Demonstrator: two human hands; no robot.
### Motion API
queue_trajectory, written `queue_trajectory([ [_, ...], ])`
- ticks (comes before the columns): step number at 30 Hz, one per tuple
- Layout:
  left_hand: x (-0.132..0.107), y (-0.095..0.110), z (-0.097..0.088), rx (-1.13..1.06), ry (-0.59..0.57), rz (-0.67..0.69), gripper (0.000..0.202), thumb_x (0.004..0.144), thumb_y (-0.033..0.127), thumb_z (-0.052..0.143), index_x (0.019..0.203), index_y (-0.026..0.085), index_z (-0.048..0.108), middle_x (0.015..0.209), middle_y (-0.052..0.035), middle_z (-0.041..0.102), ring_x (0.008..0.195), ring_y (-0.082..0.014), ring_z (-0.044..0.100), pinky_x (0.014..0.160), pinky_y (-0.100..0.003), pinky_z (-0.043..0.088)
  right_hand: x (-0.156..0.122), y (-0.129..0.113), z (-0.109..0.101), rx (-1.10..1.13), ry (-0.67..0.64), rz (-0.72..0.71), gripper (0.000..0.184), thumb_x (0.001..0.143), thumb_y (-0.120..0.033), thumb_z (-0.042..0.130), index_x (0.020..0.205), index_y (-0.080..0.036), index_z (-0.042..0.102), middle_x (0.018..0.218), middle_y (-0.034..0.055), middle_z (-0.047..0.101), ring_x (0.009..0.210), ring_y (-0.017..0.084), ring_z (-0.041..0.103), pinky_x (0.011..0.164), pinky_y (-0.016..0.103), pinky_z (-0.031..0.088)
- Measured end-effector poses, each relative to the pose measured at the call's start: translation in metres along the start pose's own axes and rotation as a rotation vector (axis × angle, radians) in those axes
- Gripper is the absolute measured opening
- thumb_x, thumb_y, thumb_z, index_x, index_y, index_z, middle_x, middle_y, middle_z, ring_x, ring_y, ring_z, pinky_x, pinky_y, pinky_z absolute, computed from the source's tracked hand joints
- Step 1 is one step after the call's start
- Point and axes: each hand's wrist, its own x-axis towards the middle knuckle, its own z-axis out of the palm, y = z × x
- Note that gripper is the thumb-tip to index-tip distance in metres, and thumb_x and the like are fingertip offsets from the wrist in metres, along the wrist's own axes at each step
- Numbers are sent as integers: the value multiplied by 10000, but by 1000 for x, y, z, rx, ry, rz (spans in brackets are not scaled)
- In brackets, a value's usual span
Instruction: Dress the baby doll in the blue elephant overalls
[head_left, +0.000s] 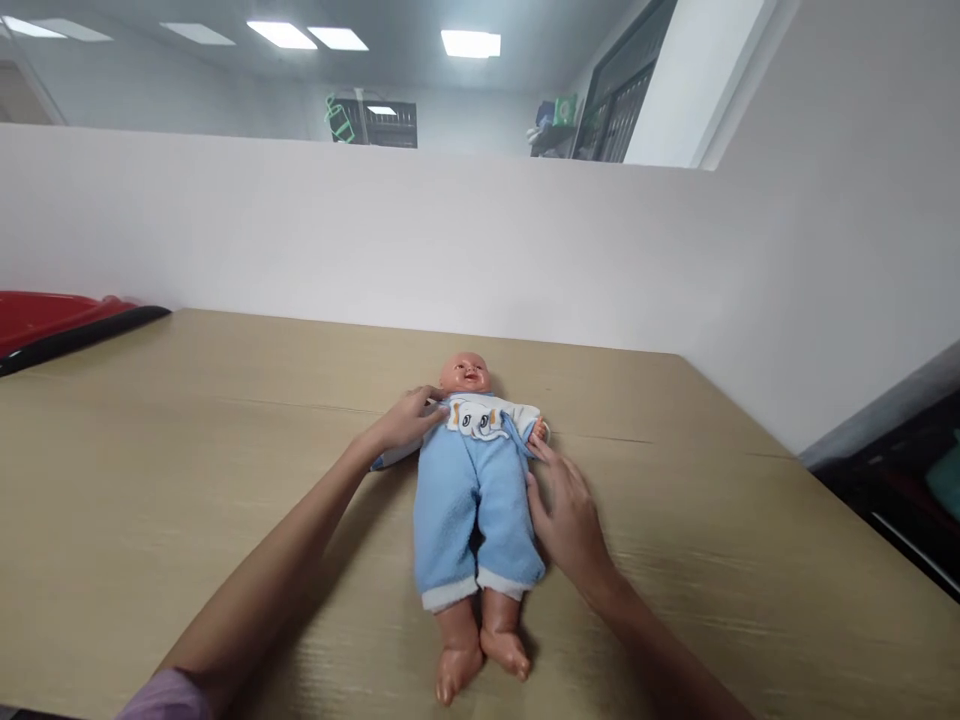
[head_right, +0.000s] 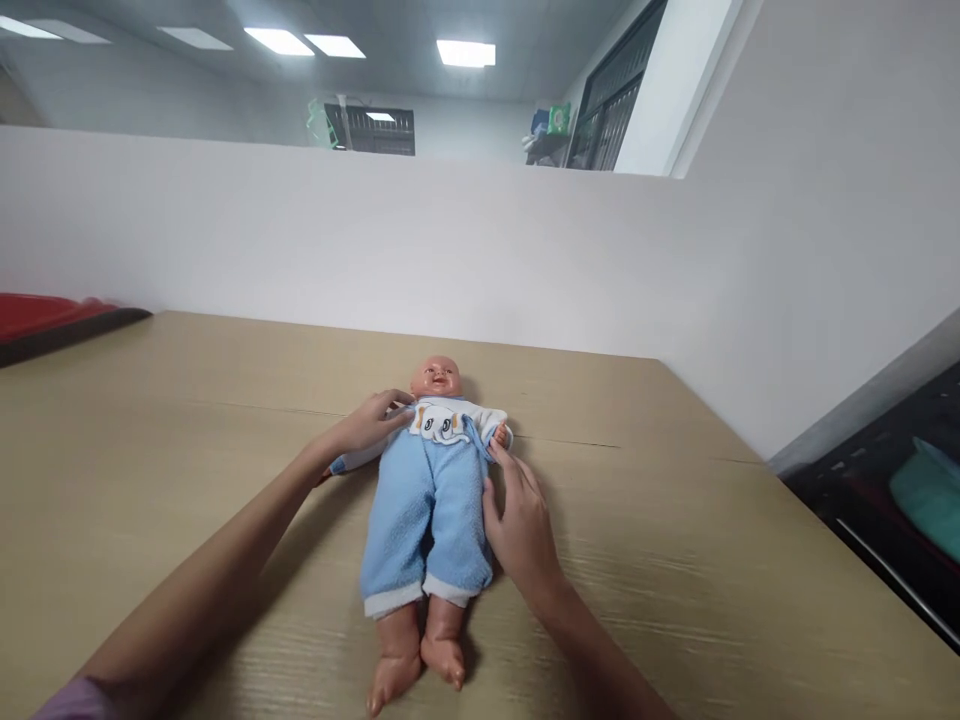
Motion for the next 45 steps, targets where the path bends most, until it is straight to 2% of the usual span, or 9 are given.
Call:
queue_trajectory([
  [5,4,-11,6,-36,9,32,425,992,420,505,1319,203,669,1350,-129,704,1292,-316,608,1138,-480,462,6,19,-4,17,112,138,290,1010,-349,558,1274,-232,589,1173,103,767,1073,289,707,969,448,549],
  [12,7,-20,8,-82,64,58,322,890,432,651,1122,215,708,1181,-114,733,1147,-317,635,1090,-494,478,9,41,-1,-340,114,191,570,974,-450,550,1433,-115,506,1335,243,624,1259,411,558,1047,587,466],
  [16,11,-26,12,-133,88,56,237,884,432,650,986,218,663,1136,-97,744,1081,-280,656,987,-426,528,6,28,7,-343,47,206,640,964,-469,556,1491,-121,455,1470,263,526,1357,436,484,1085,621,439],
  [20,10,-28,12,-174,48,52,257,905,458,626,982,213,638,1080,-87,748,1019,-263,672,906,-388,547,33,1,9,-230,-20,112,445,992,-338,498,1393,-154,551,1440,228,574,1379,394,497,1118,589,430],
  [26,2,-22,-12,-226,-146,121,352,938,541,620,1106,236,668,1166,-67,745,1069,-249,685,939,-369,553,129,-33,28,-30,-403,-83,371,1064,-159,333,1239,-192,659,1262,120,744,1162,218,688,1009,343,518],
  [32,-1,-22,-35,-191,-269,133,316,917,522,670,1079,253,704,1119,-47,749,1033,-244,690,919,-353,550,197,-51,82,-96,-804,-348,245,936,-102,615,1006,-233,809,1107,73,825,1094,234,730,937,284,500],
  [38,-3,-29,-43,-127,-301,105,342,857,546,745,1035,255,751,1150,-78,691,1069,-274,654,927,-366,534,221,-55,104,-167,-1049,-467,313,786,-241,841,1098,-250,812,1108,63,829,1037,252,746,851,274,528],
  [42,-6,-28,-47,-129,-331,111,349,814,570,787,979,263,767,1224,-88,642,1193,-296,615,992,-373,523,224,-55,105,-227,-1083,-452,529,724,-346,888,1229,-241,772,1185,102,811,1042,290,748,814,313,549],
  [45,-7,-26,-52,-143,-326,113,353,797,566,802,959,254,765,1283,-94,606,1235,-292,596,1024,-372,510,226,-58,106,-261,-1083,-454,416,737,-340,870,1139,-250,813,1105,102,827,1001,303,755,790,329,540],
])
